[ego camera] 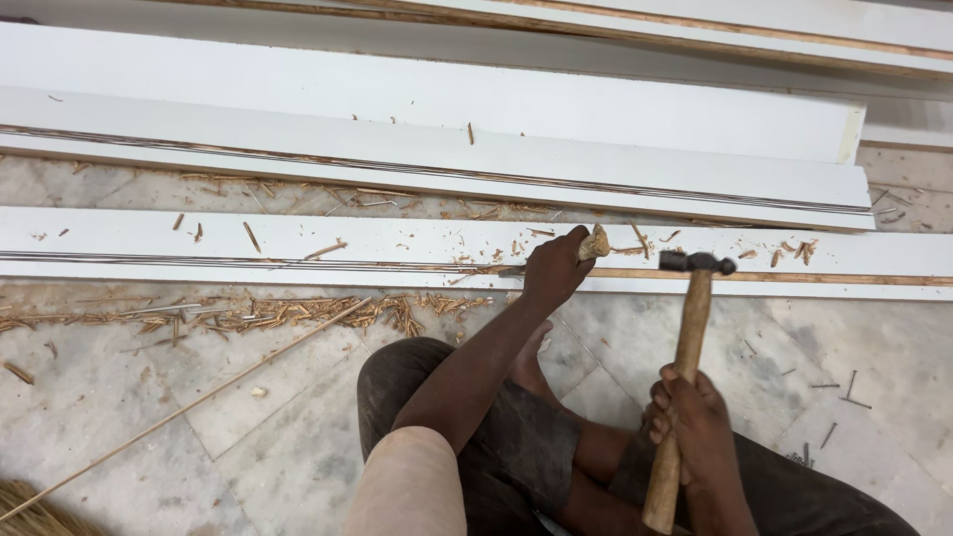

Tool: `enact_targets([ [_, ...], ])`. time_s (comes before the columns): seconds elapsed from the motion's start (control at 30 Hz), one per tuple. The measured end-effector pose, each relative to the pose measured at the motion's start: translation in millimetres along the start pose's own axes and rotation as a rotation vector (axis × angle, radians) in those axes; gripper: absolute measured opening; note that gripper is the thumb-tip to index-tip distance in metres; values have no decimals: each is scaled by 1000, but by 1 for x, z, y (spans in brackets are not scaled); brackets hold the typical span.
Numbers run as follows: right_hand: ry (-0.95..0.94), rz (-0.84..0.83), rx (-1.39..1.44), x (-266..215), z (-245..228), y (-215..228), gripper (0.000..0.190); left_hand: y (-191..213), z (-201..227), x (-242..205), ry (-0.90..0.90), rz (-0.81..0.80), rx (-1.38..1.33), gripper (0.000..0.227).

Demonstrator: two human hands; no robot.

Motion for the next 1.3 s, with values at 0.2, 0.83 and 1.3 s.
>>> enact_targets([
  [0.2,163,15,9,-7,-46,7,15,-7,-3,4,9,-54,-2,34],
  [0.83,-63,-116,-329,7,-29,-28,14,1,-12,7,63,-25,42,34],
  [1.3,-28,-130,-201,10,-15,-15,12,-5,-6,3,46,-69,120,30],
])
Point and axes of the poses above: each hand's wrist, its own x-axis towards the middle knuckle, its own y-axis out of the back of the hand, z = x × y, the point moved 8 cm from there along x, towards the middle knuckle, and after that the axes turned 8 degrees about -z, right-handed, at the moved point
